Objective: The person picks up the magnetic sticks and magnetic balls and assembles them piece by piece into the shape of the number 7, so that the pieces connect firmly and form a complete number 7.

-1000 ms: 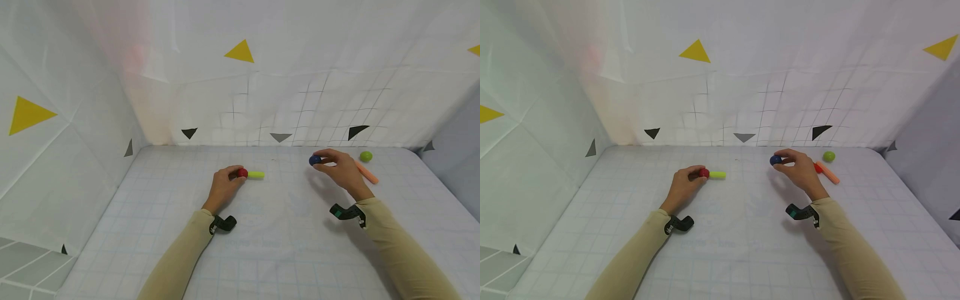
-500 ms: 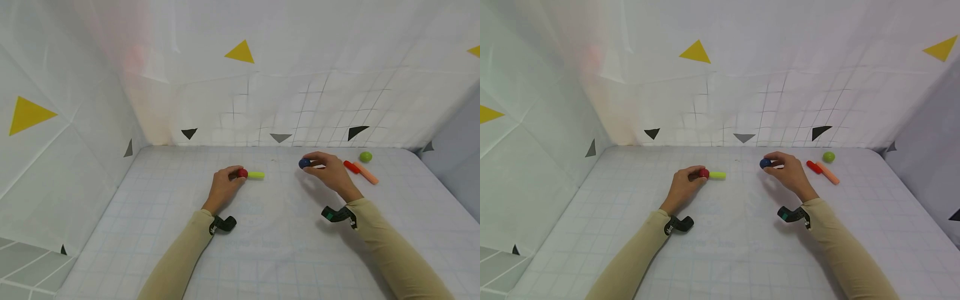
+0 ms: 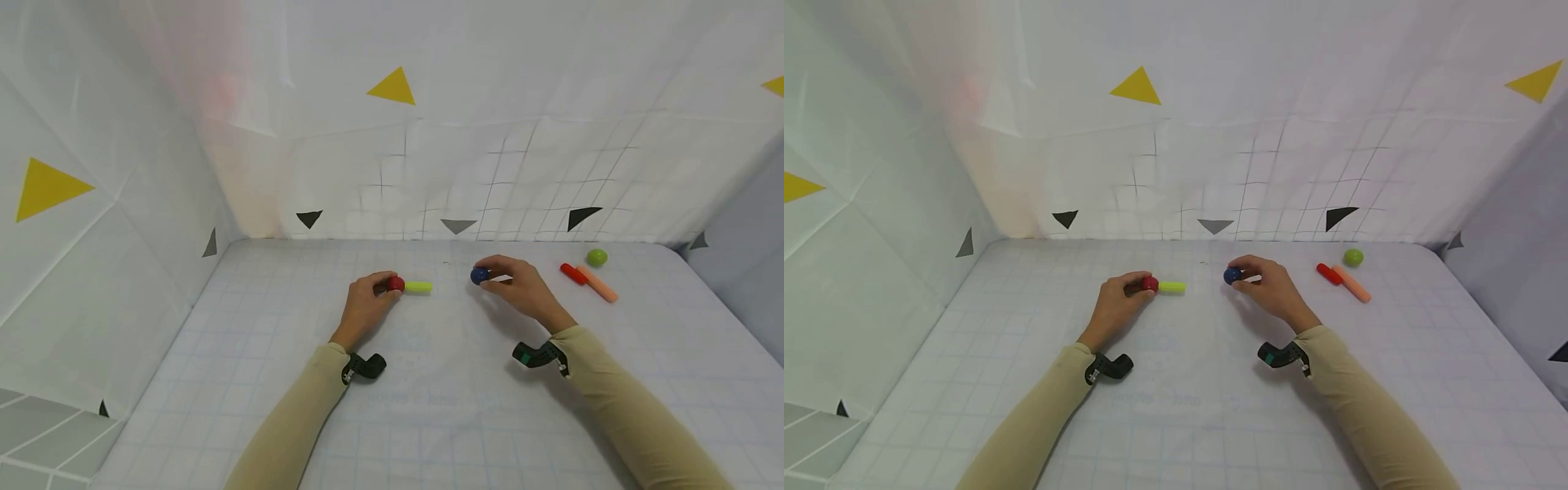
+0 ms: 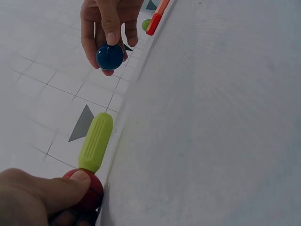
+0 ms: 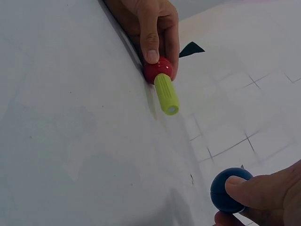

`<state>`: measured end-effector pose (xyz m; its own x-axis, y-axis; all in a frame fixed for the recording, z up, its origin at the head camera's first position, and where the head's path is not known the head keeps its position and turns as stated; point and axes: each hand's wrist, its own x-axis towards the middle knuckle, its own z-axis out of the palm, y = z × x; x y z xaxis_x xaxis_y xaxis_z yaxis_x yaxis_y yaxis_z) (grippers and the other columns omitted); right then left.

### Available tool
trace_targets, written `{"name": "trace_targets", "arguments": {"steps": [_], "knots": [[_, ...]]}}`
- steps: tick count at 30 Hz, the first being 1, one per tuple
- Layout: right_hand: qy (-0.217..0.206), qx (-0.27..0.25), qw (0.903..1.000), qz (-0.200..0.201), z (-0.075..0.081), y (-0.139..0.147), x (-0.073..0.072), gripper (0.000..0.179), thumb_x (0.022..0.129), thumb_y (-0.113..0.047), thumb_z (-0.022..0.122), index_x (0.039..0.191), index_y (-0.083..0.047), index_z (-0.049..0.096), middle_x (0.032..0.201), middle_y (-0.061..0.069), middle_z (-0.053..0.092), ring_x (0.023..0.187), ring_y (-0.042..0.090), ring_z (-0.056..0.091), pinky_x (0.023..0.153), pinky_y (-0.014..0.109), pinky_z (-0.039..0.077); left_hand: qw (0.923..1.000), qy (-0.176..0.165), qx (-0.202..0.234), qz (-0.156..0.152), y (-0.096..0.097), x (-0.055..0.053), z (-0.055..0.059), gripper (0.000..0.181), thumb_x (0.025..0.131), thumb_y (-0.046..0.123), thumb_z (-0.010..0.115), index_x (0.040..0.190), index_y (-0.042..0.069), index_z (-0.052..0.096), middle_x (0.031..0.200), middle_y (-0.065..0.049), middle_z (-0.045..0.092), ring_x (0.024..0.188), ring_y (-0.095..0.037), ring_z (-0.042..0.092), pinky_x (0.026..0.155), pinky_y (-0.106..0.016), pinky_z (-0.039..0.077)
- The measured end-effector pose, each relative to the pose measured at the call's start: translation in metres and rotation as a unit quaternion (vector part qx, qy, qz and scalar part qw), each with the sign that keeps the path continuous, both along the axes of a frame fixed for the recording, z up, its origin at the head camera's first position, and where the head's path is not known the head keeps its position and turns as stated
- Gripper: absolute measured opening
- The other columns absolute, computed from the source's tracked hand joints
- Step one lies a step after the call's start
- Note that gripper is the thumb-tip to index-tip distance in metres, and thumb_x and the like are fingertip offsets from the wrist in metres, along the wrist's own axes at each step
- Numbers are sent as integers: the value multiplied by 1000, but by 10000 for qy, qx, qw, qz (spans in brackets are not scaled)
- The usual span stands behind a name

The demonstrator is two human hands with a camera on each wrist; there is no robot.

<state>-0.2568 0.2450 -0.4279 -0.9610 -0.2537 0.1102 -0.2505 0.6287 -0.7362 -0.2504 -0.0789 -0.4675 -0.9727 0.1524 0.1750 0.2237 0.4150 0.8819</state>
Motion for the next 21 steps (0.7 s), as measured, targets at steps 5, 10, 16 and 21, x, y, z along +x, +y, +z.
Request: {"name": "trace_targets", "arguments": {"steps": [5,10,16,21], "knots": [[43,-12,10000,81,-4,-10,-1,34,97,-5,73,131,-5,68,127,16,67,113,34,64,96,53,54,10000,8,-8,6,0,0,0,41,96,12,76,136,7,69,124,-3,70,114,-17,64,104,-38,48],[122,-74,9997,180,-9,-18,-1,35,96,-4,74,130,-5,68,127,14,67,112,32,65,95,52,55,10000,33,-51,6,0,0,-1,40,96,12,76,135,7,69,123,-2,70,113,-16,63,103,-36,48],[181,-194,9991,323,-14,-27,-3,37,95,-3,75,131,-2,67,130,16,66,113,34,65,95,51,55,10000,40,-65,-4,0,0,0,40,97,12,76,136,6,68,124,-4,70,114,-17,63,103,-37,48],[141,-201,9990,366,-16,-35,-2,38,94,-1,75,131,-2,67,131,16,65,113,33,65,95,50,55,10000,31,-45,-24,0,0,1,41,97,12,76,136,5,68,125,-4,70,113,-17,63,102,-36,49]]}}
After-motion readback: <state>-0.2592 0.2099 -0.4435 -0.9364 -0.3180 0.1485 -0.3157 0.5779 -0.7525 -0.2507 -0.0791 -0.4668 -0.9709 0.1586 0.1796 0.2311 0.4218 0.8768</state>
